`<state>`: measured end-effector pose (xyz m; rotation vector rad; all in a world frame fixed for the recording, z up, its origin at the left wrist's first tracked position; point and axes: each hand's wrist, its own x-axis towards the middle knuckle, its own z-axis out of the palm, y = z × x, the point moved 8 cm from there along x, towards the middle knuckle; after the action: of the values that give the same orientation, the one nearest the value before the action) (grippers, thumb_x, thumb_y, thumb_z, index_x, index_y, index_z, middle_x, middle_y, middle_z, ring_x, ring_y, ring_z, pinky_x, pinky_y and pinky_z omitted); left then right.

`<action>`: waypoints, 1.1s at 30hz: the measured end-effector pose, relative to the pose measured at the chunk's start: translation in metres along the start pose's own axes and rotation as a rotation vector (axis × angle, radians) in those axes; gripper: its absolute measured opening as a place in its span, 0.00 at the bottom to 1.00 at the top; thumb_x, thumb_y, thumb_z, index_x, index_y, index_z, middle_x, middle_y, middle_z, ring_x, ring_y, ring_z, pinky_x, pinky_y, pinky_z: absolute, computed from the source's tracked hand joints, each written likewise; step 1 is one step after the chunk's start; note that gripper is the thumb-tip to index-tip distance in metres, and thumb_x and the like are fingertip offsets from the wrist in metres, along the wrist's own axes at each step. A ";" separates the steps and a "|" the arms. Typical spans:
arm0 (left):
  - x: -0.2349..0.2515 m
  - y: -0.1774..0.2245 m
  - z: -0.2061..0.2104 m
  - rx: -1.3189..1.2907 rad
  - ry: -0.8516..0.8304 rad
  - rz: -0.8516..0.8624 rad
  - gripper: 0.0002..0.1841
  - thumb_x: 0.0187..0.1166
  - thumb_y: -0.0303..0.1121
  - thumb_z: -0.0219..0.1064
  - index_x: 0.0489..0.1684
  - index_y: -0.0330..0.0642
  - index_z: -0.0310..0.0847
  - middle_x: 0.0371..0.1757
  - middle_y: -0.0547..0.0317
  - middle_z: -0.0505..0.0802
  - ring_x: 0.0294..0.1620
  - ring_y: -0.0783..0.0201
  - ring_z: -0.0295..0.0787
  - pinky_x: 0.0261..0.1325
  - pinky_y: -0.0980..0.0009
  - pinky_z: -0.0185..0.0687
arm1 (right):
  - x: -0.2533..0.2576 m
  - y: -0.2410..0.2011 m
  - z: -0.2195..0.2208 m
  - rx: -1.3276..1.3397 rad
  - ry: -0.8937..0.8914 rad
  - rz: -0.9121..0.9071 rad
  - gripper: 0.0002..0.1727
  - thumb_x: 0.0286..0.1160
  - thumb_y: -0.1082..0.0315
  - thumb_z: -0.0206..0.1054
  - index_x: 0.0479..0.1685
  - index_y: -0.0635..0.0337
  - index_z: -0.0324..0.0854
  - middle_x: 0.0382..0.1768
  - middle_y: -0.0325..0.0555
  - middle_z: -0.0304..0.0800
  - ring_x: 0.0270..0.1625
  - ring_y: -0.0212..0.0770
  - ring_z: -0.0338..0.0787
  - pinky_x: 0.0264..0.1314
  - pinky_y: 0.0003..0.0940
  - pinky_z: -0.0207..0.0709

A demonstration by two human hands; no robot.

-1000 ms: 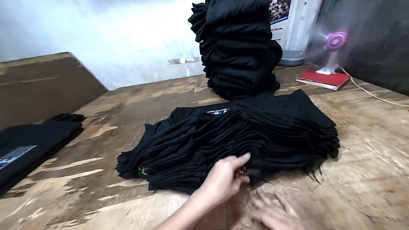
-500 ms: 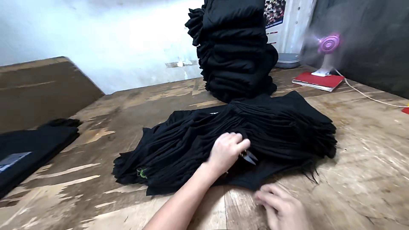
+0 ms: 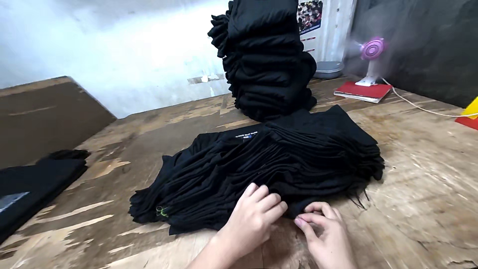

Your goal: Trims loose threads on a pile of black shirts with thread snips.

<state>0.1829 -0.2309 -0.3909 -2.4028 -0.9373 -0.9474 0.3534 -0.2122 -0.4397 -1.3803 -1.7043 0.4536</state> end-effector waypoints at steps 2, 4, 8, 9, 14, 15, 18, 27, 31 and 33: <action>-0.005 0.016 -0.007 0.117 0.028 0.087 0.13 0.82 0.31 0.59 0.58 0.52 0.87 0.51 0.61 0.92 0.45 0.59 0.84 0.50 0.60 0.74 | -0.004 0.001 -0.007 0.043 0.038 -0.016 0.03 0.61 0.61 0.80 0.30 0.44 0.99 0.51 0.38 0.90 0.60 0.44 0.83 0.65 0.50 0.75; -0.005 0.031 -0.003 0.218 0.024 0.170 0.14 0.85 0.30 0.59 0.62 0.48 0.86 0.54 0.57 0.91 0.46 0.58 0.84 0.53 0.60 0.74 | -0.007 -0.001 -0.010 0.031 0.076 -0.044 0.04 0.61 0.60 0.79 0.30 0.43 0.99 0.50 0.37 0.90 0.58 0.43 0.83 0.64 0.50 0.74; 0.001 0.036 0.010 0.259 0.012 0.235 0.11 0.86 0.30 0.60 0.54 0.46 0.88 0.50 0.57 0.92 0.45 0.58 0.83 0.48 0.61 0.74 | -0.010 -0.005 -0.009 -0.003 0.157 -0.104 0.05 0.60 0.61 0.77 0.30 0.43 0.99 0.47 0.37 0.90 0.58 0.43 0.83 0.63 0.53 0.73; 0.002 0.033 0.010 0.249 0.003 0.209 0.11 0.86 0.32 0.60 0.55 0.46 0.88 0.50 0.57 0.92 0.44 0.57 0.83 0.47 0.61 0.74 | -0.011 -0.005 -0.008 -0.010 0.162 -0.100 0.05 0.59 0.61 0.77 0.30 0.43 0.99 0.47 0.37 0.90 0.58 0.43 0.83 0.63 0.53 0.72; 0.009 0.036 0.003 0.236 -0.018 0.171 0.12 0.85 0.30 0.59 0.57 0.47 0.88 0.51 0.57 0.92 0.44 0.58 0.84 0.47 0.61 0.74 | -0.011 -0.003 -0.014 -0.005 0.182 -0.104 0.04 0.58 0.62 0.79 0.29 0.44 0.99 0.44 0.37 0.89 0.54 0.40 0.83 0.61 0.45 0.74; 0.009 0.037 0.008 0.222 -0.029 0.176 0.12 0.85 0.29 0.59 0.55 0.46 0.89 0.49 0.58 0.92 0.44 0.58 0.84 0.47 0.61 0.74 | -0.012 -0.004 -0.013 -0.003 0.179 -0.118 0.04 0.59 0.62 0.78 0.29 0.44 0.99 0.43 0.37 0.89 0.54 0.40 0.83 0.60 0.46 0.74; 0.009 0.017 0.019 0.066 0.003 0.002 0.10 0.79 0.29 0.62 0.48 0.51 0.90 0.45 0.62 0.94 0.44 0.59 0.87 0.46 0.60 0.78 | -0.013 -0.005 -0.009 -0.007 0.158 -0.120 0.04 0.61 0.62 0.77 0.29 0.44 0.99 0.43 0.37 0.89 0.55 0.42 0.83 0.61 0.49 0.72; 0.006 -0.030 0.043 -0.270 -0.174 -0.133 0.14 0.64 0.27 0.69 0.41 0.60 0.95 0.39 0.67 0.93 0.44 0.62 0.88 0.49 0.58 0.80 | -0.013 -0.012 -0.004 -0.230 0.022 -0.049 0.16 0.54 0.45 0.81 0.34 0.42 0.93 0.46 0.35 0.93 0.56 0.46 0.87 0.59 0.56 0.73; 0.009 -0.036 0.043 -0.332 -0.186 -0.115 0.14 0.67 0.23 0.65 0.36 0.57 0.94 0.51 0.72 0.97 0.49 0.65 0.91 0.54 0.58 0.81 | -0.007 -0.026 0.002 -0.321 0.148 -0.128 0.28 0.45 0.44 0.84 0.43 0.51 0.85 0.36 0.39 0.89 0.43 0.46 0.89 0.48 0.55 0.76; 0.009 -0.039 0.042 -0.401 -0.211 -0.133 0.14 0.71 0.23 0.63 0.40 0.55 0.93 0.53 0.71 0.97 0.53 0.67 0.91 0.59 0.60 0.81 | -0.005 -0.029 0.005 -0.320 0.082 -0.121 0.26 0.43 0.48 0.86 0.43 0.49 0.87 0.38 0.39 0.90 0.44 0.46 0.90 0.49 0.55 0.77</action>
<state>0.1791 -0.1755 -0.4095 -2.8514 -1.0785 -1.0244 0.3321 -0.2248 -0.4235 -1.4855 -1.8360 0.0548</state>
